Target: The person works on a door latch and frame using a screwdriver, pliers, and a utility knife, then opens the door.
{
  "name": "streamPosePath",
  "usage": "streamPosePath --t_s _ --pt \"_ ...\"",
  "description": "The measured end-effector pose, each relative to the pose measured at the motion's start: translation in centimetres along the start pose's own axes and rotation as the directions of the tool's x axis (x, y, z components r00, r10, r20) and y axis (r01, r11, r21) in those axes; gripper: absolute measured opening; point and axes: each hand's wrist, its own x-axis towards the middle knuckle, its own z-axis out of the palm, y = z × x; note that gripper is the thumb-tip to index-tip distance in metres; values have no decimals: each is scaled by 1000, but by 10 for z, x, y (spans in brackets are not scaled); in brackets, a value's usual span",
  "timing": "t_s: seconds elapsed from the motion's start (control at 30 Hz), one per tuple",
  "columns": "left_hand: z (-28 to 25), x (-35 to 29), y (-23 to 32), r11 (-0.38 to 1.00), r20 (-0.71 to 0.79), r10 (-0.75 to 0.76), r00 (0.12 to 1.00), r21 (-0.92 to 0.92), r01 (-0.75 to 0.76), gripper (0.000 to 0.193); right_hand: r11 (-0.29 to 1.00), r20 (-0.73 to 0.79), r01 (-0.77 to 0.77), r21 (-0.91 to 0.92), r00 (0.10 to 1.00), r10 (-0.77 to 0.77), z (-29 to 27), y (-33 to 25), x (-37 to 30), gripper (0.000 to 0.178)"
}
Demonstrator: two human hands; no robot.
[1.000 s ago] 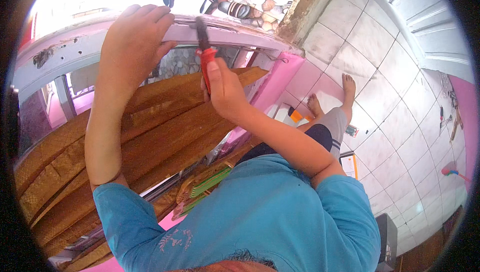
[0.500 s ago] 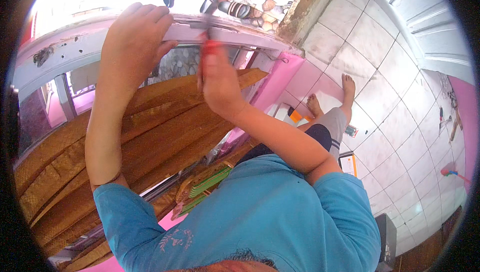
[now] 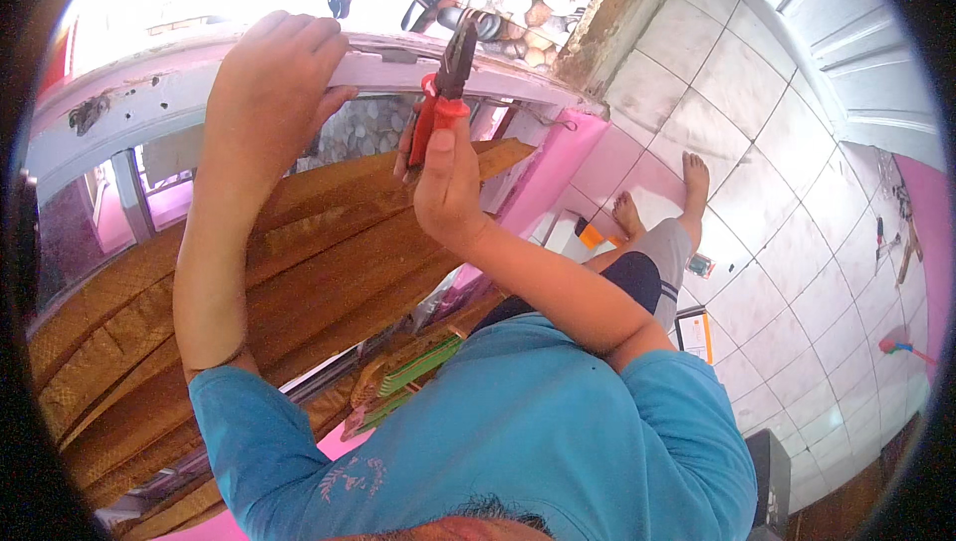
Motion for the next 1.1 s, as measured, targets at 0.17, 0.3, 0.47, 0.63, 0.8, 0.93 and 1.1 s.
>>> streamPosePath --t_s 0.17,0.3,0.47,0.63,0.8,0.93,1.1 --pt "0 -3 1 1000 25 -14 1000 -17 14 33 958 202 -257 -126 939 278 -13 2 -7 54" --pt "-1 -1 1 1000 31 -13 999 0 13 32 988 8 -50 145 999 49 -7 17 -9 46" --pt "1 -2 0 999 11 -14 1000 -31 15 32 999 71 -46 -17 996 47 -4 4 -14 44" --pt "0 -1 2 998 22 -22 1000 -51 23 32 929 235 -197 -313 932 276 -16 8 -15 42" --pt "-1 1 0 1000 -10 -8 1000 -1 8 28 997 44 1 72 999 -4 -10 8 -4 42" --pt "-2 -1 2 999 45 -29 999 25 27 26 968 218 -203 -147 948 232 -16 9 -6 41" --pt "-2 3 2 999 39 -31 999 12 31 28 900 232 -88 -428 951 203 -23 38 2 41"
